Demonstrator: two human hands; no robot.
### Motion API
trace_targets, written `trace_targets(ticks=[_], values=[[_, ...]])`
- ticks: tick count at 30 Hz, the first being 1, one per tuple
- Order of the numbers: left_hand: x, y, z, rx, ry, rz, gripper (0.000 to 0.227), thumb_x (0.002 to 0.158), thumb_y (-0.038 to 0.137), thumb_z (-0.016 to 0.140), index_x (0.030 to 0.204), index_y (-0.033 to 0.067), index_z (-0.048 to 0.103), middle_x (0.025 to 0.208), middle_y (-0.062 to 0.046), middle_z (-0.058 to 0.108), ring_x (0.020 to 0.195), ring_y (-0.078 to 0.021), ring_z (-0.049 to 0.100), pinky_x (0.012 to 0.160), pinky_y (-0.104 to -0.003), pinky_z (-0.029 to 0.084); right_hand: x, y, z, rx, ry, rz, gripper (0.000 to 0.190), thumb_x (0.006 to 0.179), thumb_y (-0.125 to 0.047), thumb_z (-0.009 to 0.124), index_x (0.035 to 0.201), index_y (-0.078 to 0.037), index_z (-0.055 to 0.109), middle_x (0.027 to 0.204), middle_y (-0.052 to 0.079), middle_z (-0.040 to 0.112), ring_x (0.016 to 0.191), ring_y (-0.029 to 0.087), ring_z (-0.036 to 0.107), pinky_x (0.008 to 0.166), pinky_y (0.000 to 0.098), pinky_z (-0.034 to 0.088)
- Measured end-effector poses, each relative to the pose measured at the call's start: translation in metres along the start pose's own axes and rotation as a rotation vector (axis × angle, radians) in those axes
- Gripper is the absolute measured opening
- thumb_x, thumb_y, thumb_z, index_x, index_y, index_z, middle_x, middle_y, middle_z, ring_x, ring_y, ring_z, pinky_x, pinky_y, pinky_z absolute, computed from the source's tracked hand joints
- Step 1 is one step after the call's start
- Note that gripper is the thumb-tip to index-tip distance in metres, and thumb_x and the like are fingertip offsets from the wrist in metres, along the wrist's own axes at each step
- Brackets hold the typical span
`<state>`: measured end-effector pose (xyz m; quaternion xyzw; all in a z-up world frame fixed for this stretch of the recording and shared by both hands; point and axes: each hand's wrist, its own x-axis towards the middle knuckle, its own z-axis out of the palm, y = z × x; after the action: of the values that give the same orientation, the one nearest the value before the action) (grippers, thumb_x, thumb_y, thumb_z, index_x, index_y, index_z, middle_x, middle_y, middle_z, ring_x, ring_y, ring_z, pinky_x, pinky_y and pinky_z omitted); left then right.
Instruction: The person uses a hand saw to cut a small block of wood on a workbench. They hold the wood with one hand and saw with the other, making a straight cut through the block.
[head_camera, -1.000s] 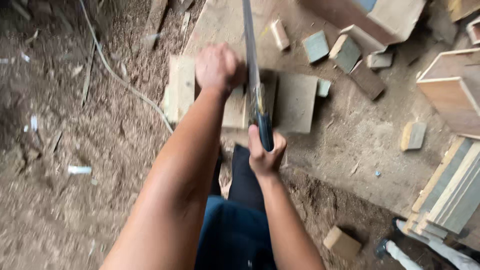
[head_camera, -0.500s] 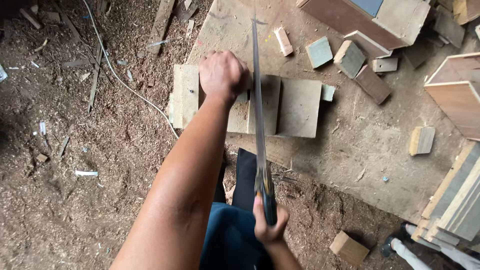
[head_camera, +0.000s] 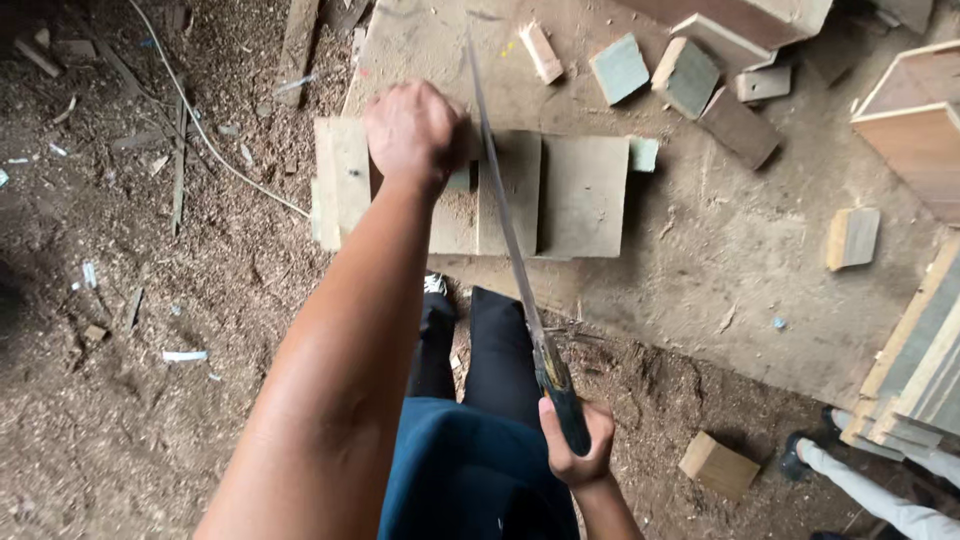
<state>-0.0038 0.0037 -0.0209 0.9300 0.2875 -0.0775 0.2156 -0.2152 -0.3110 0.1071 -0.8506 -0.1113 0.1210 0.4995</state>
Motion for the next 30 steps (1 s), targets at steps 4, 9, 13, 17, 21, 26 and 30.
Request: trace_targets(ticks=[4, 9, 13, 17, 21, 26, 30], values=[[-0.005, 0.001, -0.007, 0.120, 0.006, 0.072, 0.029, 0.087, 0.028, 0.056, 0.086, 0.0053, 0.074, 0.097, -0.021, 0.072, 0.097, -0.0332, 0.066, 0.091, -0.045, 0.048, 0.032, -0.008, 0.022, 0.097, -0.008, 0.103, 0.021, 0.088, -0.009, 0.068, 0.069, -0.001, 0.068, 0.049, 0.003, 0.058, 0.041, 0.012, 0.059, 0.040, 0.0290, 0.040], [-0.010, -0.001, -0.019, 0.038, 0.069, 0.093, 0.024, 0.073, 0.026, 0.054, 0.074, 0.0070, 0.070, 0.083, -0.020, 0.071, 0.081, -0.0317, 0.068, 0.077, -0.043, 0.053, 0.097, 0.002, 0.062, 0.251, -0.042, 0.117, 0.038, 0.095, -0.011, 0.066, 0.059, -0.007, 0.054, 0.050, 0.000, 0.053, 0.040, 0.010, 0.050, 0.039, 0.0279, 0.034], [-0.006, 0.011, -0.022, 0.025, -0.081, -0.047, 0.034, 0.091, 0.025, 0.047, 0.070, 0.0071, 0.068, 0.073, -0.019, 0.070, 0.067, -0.0282, 0.067, 0.073, -0.042, 0.054, 0.053, 0.009, 0.038, 0.114, -0.026, -0.017, 0.035, 0.095, -0.009, 0.067, 0.063, -0.007, 0.054, 0.050, 0.001, 0.051, 0.041, 0.012, 0.051, 0.042, 0.0291, 0.033], [-0.005, 0.013, -0.025, 0.040, -0.091, -0.062, 0.041, 0.097, 0.022, 0.042, 0.070, 0.0060, 0.069, 0.073, -0.019, 0.070, 0.063, -0.0262, 0.067, 0.067, -0.044, 0.053, -0.021, 0.014, 0.011, 0.005, 0.037, -0.111, 0.023, 0.092, -0.005, 0.065, 0.069, -0.005, 0.061, 0.058, 0.005, 0.059, 0.051, 0.014, 0.061, 0.046, 0.0314, 0.043], [-0.010, 0.009, -0.025, 0.032, -0.032, -0.036, 0.039, 0.092, 0.027, 0.047, 0.071, 0.0051, 0.072, 0.078, -0.023, 0.070, 0.071, -0.0309, 0.069, 0.072, -0.043, 0.054, -0.031, 0.015, 0.014, -0.003, 0.033, -0.017, 0.023, 0.089, -0.006, 0.067, 0.067, -0.005, 0.061, 0.056, 0.004, 0.058, 0.048, 0.014, 0.059, 0.046, 0.0324, 0.043], [-0.007, 0.006, -0.022, 0.050, 0.125, 0.084, 0.035, 0.086, 0.028, 0.053, 0.072, 0.0044, 0.074, 0.077, -0.023, 0.073, 0.078, -0.0356, 0.070, 0.077, -0.046, 0.052, 0.078, 0.014, 0.055, 0.225, -0.012, 0.017, 0.033, 0.097, -0.013, 0.065, 0.065, -0.008, 0.061, 0.052, 0.000, 0.058, 0.043, 0.012, 0.057, 0.041, 0.0290, 0.038], [-0.007, 0.014, -0.028, 0.006, 0.002, -0.077, 0.033, 0.088, 0.025, 0.049, 0.078, 0.0037, 0.074, 0.085, -0.025, 0.073, 0.081, -0.0359, 0.071, 0.080, -0.044, 0.054, 0.097, 0.012, 0.057, 0.173, 0.005, -0.005, 0.031, 0.097, -0.011, 0.066, 0.068, -0.005, 0.059, 0.055, 0.003, 0.057, 0.047, 0.014, 0.058, 0.046, 0.0305, 0.040]])
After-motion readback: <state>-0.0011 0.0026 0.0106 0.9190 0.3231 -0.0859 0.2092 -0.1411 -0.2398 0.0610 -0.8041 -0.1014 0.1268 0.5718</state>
